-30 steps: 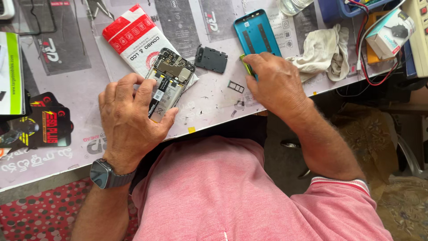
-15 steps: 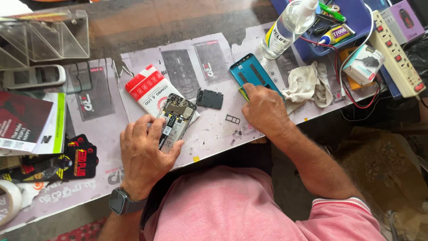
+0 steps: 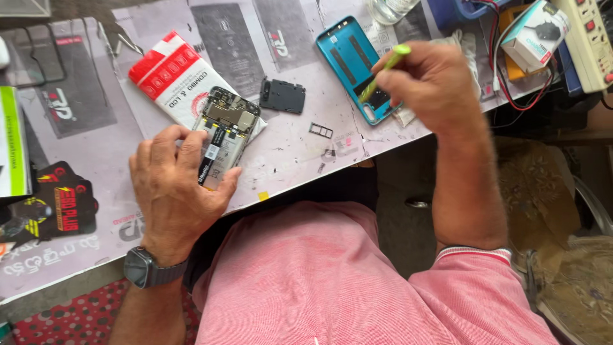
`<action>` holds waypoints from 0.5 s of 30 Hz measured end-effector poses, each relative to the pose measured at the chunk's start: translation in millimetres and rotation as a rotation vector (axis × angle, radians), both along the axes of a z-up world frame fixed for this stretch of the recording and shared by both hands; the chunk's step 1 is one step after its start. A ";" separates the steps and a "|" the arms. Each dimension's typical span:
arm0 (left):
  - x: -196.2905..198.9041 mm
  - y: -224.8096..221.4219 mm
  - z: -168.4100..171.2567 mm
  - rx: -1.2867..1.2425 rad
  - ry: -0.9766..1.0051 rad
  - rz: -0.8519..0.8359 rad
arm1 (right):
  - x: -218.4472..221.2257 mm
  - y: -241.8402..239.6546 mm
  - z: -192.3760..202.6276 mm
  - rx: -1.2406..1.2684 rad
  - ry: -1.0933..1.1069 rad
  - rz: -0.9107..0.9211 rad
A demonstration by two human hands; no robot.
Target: The person disassembles a smartphone by removing the back cover and detaching internal components. They use a green utility knife to pry open the casing and disconnect the battery and camera modules. The person then reassembles the phone by reconnecting the components and snapping the back cover back into place.
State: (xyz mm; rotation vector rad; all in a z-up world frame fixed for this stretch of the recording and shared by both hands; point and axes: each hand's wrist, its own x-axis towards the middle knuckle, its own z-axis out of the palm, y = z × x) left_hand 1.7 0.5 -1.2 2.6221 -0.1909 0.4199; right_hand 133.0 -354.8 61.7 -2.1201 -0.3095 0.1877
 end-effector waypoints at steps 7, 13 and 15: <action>-2.4 -2.0 11.7 0.020 0.020 0.011 | -24.0 54.8 -25.6 0.540 0.188 0.139; 6.9 7.0 29.4 -0.002 0.001 -0.061 | -39.7 114.6 -55.2 0.577 0.055 0.225; 18.2 12.5 27.3 -0.030 0.002 -0.114 | -40.0 125.3 -59.3 0.527 -0.047 0.236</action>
